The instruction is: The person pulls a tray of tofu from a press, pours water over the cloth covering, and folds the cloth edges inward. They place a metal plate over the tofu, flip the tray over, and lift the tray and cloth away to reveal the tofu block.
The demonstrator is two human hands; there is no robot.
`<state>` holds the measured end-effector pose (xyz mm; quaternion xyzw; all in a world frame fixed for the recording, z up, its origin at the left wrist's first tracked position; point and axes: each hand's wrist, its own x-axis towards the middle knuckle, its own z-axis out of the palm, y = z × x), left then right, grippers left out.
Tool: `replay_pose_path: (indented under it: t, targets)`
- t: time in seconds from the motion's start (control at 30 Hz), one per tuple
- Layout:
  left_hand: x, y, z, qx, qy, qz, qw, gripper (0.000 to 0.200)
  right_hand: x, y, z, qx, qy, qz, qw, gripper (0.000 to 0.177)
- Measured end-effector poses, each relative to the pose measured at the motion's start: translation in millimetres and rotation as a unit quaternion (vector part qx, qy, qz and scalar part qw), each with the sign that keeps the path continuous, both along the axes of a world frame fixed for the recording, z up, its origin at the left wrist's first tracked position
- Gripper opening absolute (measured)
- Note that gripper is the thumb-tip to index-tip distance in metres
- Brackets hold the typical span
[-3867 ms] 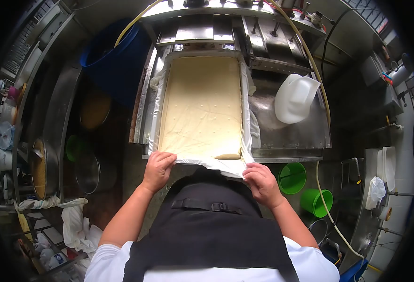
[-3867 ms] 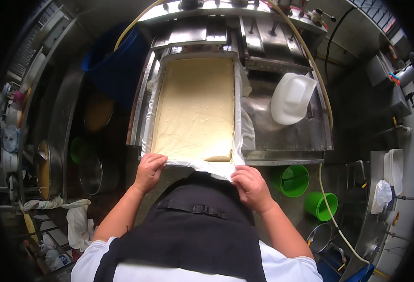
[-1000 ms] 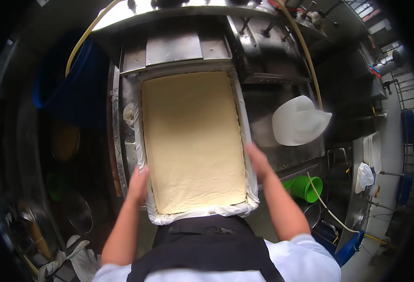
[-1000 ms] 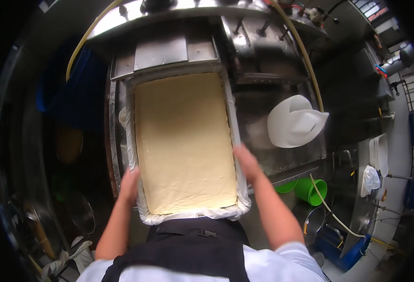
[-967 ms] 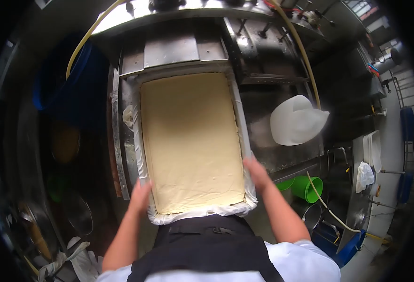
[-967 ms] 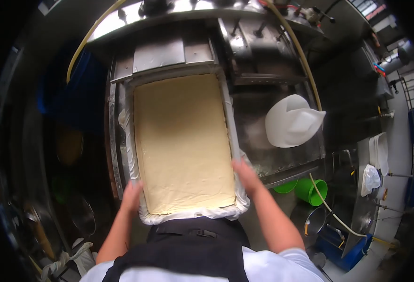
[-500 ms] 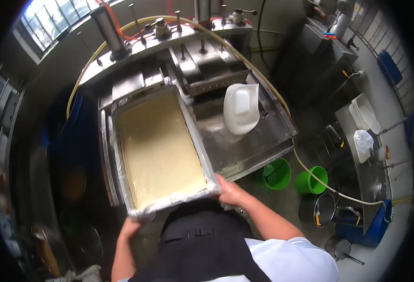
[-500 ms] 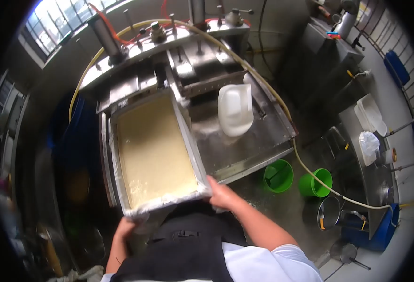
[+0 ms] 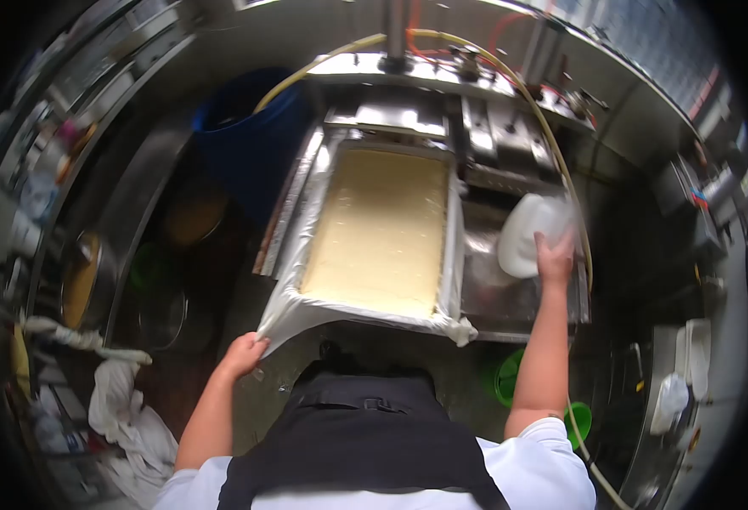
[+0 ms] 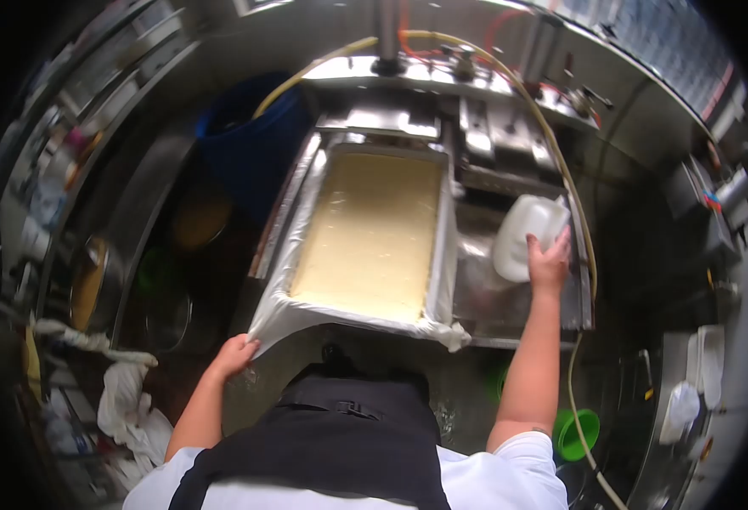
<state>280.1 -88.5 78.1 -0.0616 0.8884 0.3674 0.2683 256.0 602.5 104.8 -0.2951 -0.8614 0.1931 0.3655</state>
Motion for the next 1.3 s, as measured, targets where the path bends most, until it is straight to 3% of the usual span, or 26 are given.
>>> replay_pose_path:
  t: [0.03,0.07,0.1,0.17,0.2,0.27,0.33,0.4,0.43,0.47,0.53,0.6,0.67,0.77,0.83,0.9,0.97,1.07,1.17,1.2,1.23,1.3]
  targets:
    - [9.1,2.6,3.4,-0.019,0.008,0.008,1.000,0.035,-18.0,23.0,-19.7,-0.009,-0.039,0.008,0.999,0.083]
    - [18.2,-8.4,-20.7,-0.019,0.049,-0.023,0.998,0.037,-26.2,17.8,-14.9,-0.042,-0.064,-0.007,0.997,0.075]
    - [29.6,1.6,-7.8,-0.011,0.013,0.015,1.000,0.039,-33.1,13.7,-2.3,-0.077,-0.140,-0.020,0.987,0.060]
    - [47.7,-17.5,-56.3,0.007,0.044,0.010,0.999,0.041,-35.6,-12.2,27.5,-0.020,-0.099,0.000,0.995,0.044]
    - [53.4,-19.1,-54.2,0.018,0.033,0.025,0.999,0.042,-36.6,-25.5,42.8,0.009,-0.068,0.014,0.998,0.040]
    - [66.6,-28.6,-62.0,0.045,-0.008,0.071,0.996,0.041,-33.8,-57.2,76.0,0.077,0.050,0.100,0.991,0.047]
    - [72.0,-42.9,-57.0,0.052,-0.006,0.064,0.997,0.041,-24.2,-132.4,138.3,0.040,0.111,0.185,0.976,0.045]
    - [65.2,-58.6,-41.0,0.013,-0.042,-0.015,0.999,0.040,-25.8,-181.3,160.2,-0.105,0.138,0.252,0.952,0.034]
    - [66.7,-69.4,-40.9,0.017,-0.040,-0.001,0.999,0.040,-21.0,-222.2,176.3,-0.169,0.136,0.283,0.934,0.029]
    - [68.0,-81.8,-42.1,0.022,-0.008,-0.010,1.000,0.041,-29.7,-249.7,174.1,-0.167,0.135,0.295,0.931,0.029]
    - [66.0,-111.9,-46.8,0.015,0.024,-0.016,0.999,0.044,-45.4,-305.8,170.4,-0.289,0.194,0.474,0.809,0.027]
    - [62.9,-147.5,-48.9,0.012,0.012,0.011,1.000,0.043,-62.3,-375.4,171.9,-0.347,0.126,0.533,0.761,0.020]
    - [60.9,-182.8,-48.8,0.005,0.000,0.031,1.000,0.043,-82.5,-456.8,170.1,-0.364,-0.002,0.531,0.765,0.015]
    - [59.9,-230.3,-46.3,0.005,0.013,0.090,0.996,0.041,-124.4,-556.0,119.6,-0.476,-0.096,0.516,0.705,0.015]
    - [61.3,-257.9,-47.7,0.004,0.027,0.123,0.992,0.039,-165.9,-607.2,89.5,-0.551,-0.062,0.509,0.658,0.018]
    - [59.7,-279.8,-39.3,-0.017,0.033,0.124,0.992,0.038,-218.1,-638.4,88.3,-0.523,-0.017,0.511,0.682,0.019]
    - [59.6,-300.5,-30.8,0.002,0.058,0.148,0.987,0.037,-268.8,-656.8,122.5,-0.442,0.078,0.472,0.759,0.021]
    - [59.6,-330.2,-30.4,0.004,0.062,0.182,0.981,0.037,-326.0,-672.9,180.6,-0.364,0.256,0.520,0.729,0.020]
    - [59.2,-348.2,-42.6,0.058,0.090,0.278,0.955,0.032,-337.1,-713.1,194.8,-0.167,0.291,0.479,0.811,0.046]
    - [53.4,-352.2,-40.2,0.059,0.091,0.284,0.953,0.032,-345.2,-721.3,176.0,-0.057,0.275,0.479,0.832,0.050]
    - [47.7,-353.0,-33.2,0.079,0.126,0.319,0.936,0.027,-330.6,-740.3,170.0,-0.053,0.179,0.474,0.860,0.050]
    - [32.5,-353.5,-14.6,0.094,0.160,0.360,0.914,0.023,-348.0,-774.6,104.9,-0.103,0.210,0.596,0.768,0.044]
